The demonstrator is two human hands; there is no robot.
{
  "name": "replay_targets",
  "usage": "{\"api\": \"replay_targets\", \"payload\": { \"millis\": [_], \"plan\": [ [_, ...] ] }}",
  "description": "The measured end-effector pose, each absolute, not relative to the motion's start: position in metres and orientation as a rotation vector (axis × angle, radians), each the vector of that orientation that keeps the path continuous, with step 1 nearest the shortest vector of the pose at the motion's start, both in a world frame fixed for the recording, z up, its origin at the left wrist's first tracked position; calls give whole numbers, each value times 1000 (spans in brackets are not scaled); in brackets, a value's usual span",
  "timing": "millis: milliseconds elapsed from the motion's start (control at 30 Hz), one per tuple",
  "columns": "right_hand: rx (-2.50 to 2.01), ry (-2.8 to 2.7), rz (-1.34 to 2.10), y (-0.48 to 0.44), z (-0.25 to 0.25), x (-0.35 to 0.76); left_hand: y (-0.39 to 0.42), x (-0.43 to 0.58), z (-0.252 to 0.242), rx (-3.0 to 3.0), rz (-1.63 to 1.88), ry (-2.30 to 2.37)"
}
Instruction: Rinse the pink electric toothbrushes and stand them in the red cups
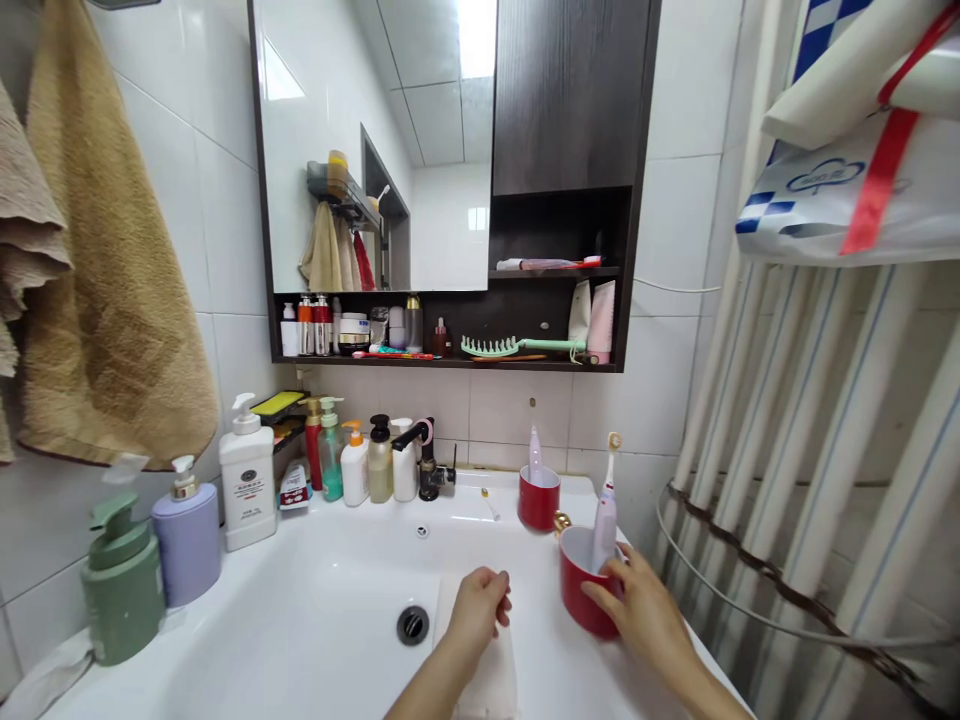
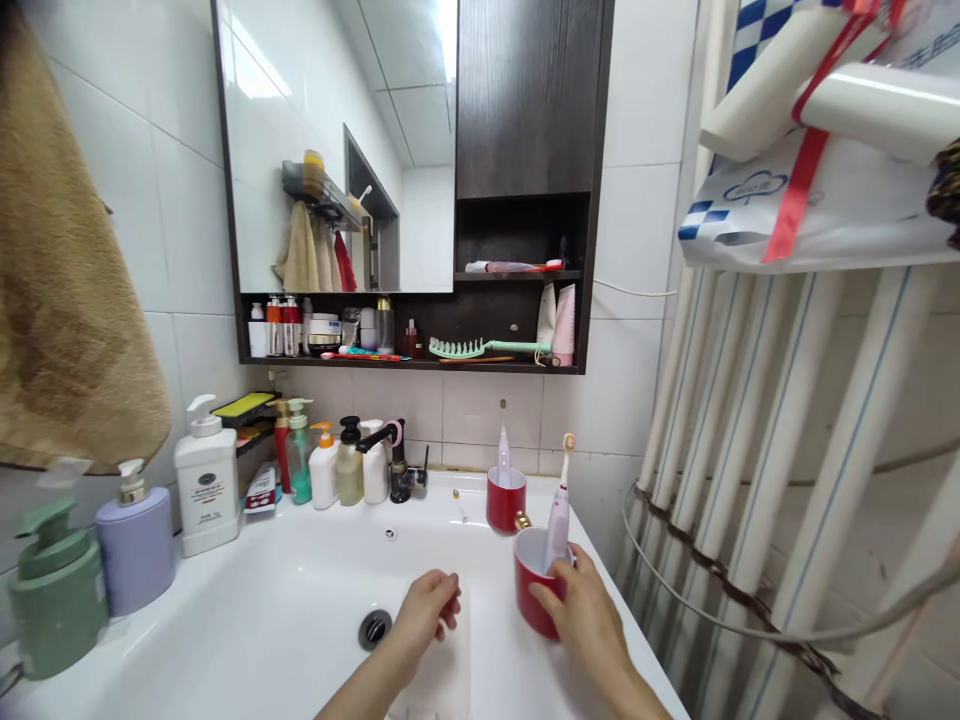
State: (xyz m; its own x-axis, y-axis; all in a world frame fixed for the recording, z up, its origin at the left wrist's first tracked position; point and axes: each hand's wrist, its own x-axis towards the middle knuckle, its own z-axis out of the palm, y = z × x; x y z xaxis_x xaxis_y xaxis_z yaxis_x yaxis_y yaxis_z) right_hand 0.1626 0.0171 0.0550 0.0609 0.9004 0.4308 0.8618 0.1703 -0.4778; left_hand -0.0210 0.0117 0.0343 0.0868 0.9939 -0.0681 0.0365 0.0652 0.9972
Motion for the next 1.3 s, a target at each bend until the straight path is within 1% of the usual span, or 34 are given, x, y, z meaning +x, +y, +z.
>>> {"api": "replay_targets", "payload": {
  "millis": [200,367,567,700,800,900,1067,1167,1300],
  "plan": [
    [-1420,-1865,312,-2,38,102,18,-13,50,1491,1341,1231],
    [-1247,-1952,473,0,22,66,22,-19,47,1534,1364,1235],
    [-1487,-1930,402,20,5,52,28,-42,55,1388,1514,1254],
    [-1501,-1913,378,31,-5,50,30,-56,68,1256,1657,1171],
    [-1488,-1883,440,34,1,56,24,-55,70,1147,1713,1050],
    [-1334,-1709,573,31,24,66,15,-43,63,1159,1622,960],
    [-1051,-1387,1061,23,64,75,3,-16,40,1232,1398,844],
    [-992,-1274,1215,22,69,78,2,-7,28,1170,1293,829],
    [-945,-1056,1339,26,67,85,3,-3,19,972,1015,736]
  ]
}}
